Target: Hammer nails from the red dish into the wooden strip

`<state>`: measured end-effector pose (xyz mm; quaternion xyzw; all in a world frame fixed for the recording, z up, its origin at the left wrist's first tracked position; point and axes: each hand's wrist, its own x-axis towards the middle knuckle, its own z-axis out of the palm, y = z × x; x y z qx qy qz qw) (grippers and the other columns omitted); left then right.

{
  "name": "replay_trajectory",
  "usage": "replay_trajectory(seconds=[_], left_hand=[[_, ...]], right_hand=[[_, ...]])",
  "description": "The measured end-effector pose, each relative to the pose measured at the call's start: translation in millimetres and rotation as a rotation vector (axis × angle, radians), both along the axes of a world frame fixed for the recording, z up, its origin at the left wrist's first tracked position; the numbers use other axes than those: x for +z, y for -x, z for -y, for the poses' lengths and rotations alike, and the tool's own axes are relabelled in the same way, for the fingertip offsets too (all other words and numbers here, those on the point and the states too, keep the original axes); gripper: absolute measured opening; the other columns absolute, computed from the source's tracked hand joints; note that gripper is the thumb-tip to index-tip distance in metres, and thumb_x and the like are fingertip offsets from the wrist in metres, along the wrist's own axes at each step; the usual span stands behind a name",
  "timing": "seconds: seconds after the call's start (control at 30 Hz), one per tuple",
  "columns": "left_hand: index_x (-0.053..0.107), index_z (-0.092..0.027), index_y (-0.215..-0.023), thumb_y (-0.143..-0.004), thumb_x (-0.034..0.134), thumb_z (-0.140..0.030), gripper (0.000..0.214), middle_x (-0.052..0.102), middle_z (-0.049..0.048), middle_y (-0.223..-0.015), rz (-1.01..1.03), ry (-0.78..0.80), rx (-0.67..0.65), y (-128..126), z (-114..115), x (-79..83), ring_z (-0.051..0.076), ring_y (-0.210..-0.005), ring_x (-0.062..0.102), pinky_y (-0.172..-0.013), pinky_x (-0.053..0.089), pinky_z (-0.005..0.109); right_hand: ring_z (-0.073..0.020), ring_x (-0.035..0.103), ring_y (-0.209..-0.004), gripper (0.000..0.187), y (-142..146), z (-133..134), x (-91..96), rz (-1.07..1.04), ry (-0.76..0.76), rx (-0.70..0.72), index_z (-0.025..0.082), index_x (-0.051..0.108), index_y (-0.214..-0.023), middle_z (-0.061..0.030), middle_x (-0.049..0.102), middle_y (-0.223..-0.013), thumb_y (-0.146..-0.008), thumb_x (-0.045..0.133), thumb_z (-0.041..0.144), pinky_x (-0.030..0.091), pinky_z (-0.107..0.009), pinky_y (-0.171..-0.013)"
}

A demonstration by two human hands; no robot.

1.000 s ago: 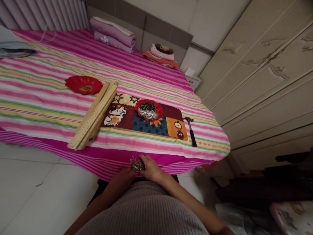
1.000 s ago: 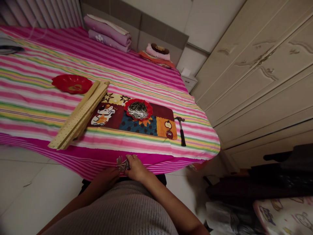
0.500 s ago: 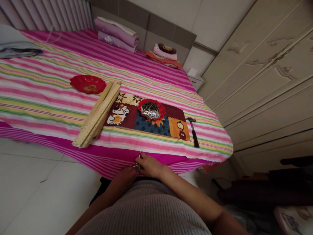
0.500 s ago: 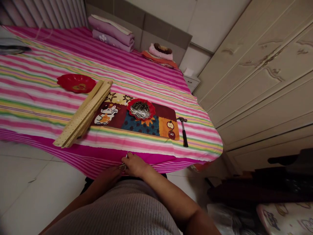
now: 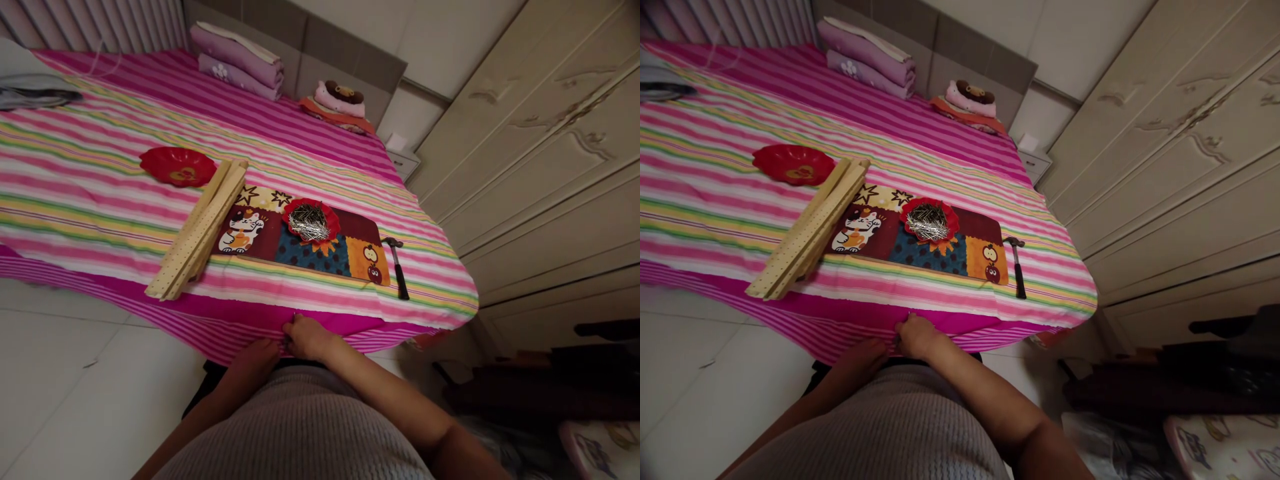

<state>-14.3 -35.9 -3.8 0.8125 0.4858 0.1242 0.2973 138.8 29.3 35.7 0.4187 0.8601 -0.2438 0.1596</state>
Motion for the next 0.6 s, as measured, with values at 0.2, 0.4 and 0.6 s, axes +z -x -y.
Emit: replay_trajectory(seconds=[0.2,0.4,0.6], left_hand=[[0.060,-0.018,-0.087,-0.088,0.032,-0.023,0.029,0.064,0.0064,-0.090,-0.022,0.101,0.024,0.3,-1.0,1.4,0.018,-0.085,0.057,-0.078,0.044,0.031],[0.059,-0.018,-0.081,-0.088,0.031,-0.027,0.031,0.061,0.0056,-0.083,-0.014,0.116,0.029,2.2,-2.2,-5.3,0.017,-0.079,0.054,-0.072,0.041,0.030],[0.058,-0.018,-0.078,-0.089,0.031,-0.028,0.031,0.058,0.0039,-0.079,0.043,0.151,0.017,4.8,-5.2,-0.4,0.016,-0.074,0.052,-0.068,0.040,0.027]], right_hand=[[-0.0188,0.059,-0.093,0.018,-11.3,-8.2,-10.4,-0.115,0.180,-0.139,0.014,0.060,-0.098,-0.0053,0.061,-0.103,-0.086,0.058,0.028,0.049,-0.039,-0.081],[-0.0080,0.055,-0.055,0.013,-35.6,-22.0,-18.5,-0.342,0.528,-0.428,0.013,0.058,-0.091,0.0027,0.058,-0.072,-0.088,0.056,0.025,0.048,-0.022,-0.051],[-0.0055,0.052,-0.045,0.013,-53.0,-32.9,-7.6,-0.612,0.824,-0.685,0.017,0.052,-0.079,0.0073,0.053,-0.059,-0.069,0.060,0.021,0.045,-0.018,-0.046]])
